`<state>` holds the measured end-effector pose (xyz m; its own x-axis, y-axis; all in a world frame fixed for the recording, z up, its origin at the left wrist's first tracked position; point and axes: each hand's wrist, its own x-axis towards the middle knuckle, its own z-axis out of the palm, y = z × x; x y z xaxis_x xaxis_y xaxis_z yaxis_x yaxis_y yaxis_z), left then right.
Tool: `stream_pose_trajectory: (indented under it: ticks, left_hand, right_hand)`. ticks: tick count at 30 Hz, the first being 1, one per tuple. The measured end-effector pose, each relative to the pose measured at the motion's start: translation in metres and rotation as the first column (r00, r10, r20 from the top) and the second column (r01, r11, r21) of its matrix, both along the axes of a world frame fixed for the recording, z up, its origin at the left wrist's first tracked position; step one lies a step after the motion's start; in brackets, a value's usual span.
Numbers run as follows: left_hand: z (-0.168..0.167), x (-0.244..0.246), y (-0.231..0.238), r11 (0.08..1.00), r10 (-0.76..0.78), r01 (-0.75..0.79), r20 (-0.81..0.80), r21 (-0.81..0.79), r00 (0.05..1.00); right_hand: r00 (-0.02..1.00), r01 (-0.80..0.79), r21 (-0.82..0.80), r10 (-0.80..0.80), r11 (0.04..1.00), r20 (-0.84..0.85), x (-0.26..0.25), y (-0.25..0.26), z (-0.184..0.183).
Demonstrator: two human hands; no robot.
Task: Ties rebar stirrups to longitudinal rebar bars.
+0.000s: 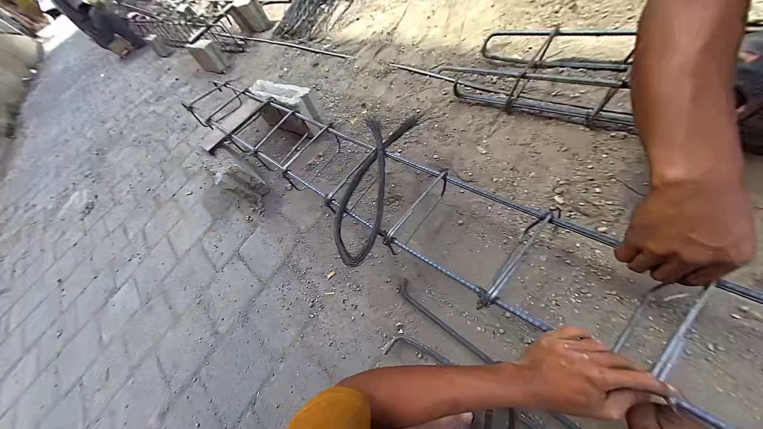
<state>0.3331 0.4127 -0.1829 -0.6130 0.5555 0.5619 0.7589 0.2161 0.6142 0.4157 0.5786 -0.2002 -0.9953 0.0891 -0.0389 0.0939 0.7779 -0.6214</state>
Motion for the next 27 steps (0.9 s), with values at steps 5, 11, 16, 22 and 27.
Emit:
stream_pose_trajectory:
  ticks: [5,11,16,22,27]
  left_hand:
    - [-0.004,0.004,-0.003,0.997,0.068,-0.071,-0.083,-0.029,0.994]
    - [-0.001,0.005,0.001,0.997,0.044,-0.052,-0.13,-0.053,0.99]
    - [0.003,0.003,-0.004,0.993,-0.019,0.0,-0.162,-0.118,0.987]
    - [-0.004,-0.002,-0.005,0.986,-0.073,0.049,-0.151,-0.158,0.986]
    - [-0.003,-0.001,-0.008,0.985,-0.089,0.062,-0.169,-0.162,0.981]
  right_hand:
    - [0.925,0.192,-0.033,-0.17,0.981,0.34,0.012,-0.034,0.043]
    - [0.801,0.356,-0.31,-0.117,0.881,0.587,0.025,-0.03,0.084]
    - [0.761,0.481,-0.466,-0.09,0.743,0.642,0.036,-0.034,0.115]
    - [0.692,0.086,-0.045,-0.027,0.995,0.722,0.011,-0.031,0.113]
    - [0.696,0.068,-0.026,-0.029,0.997,0.717,0.009,-0.039,0.132]
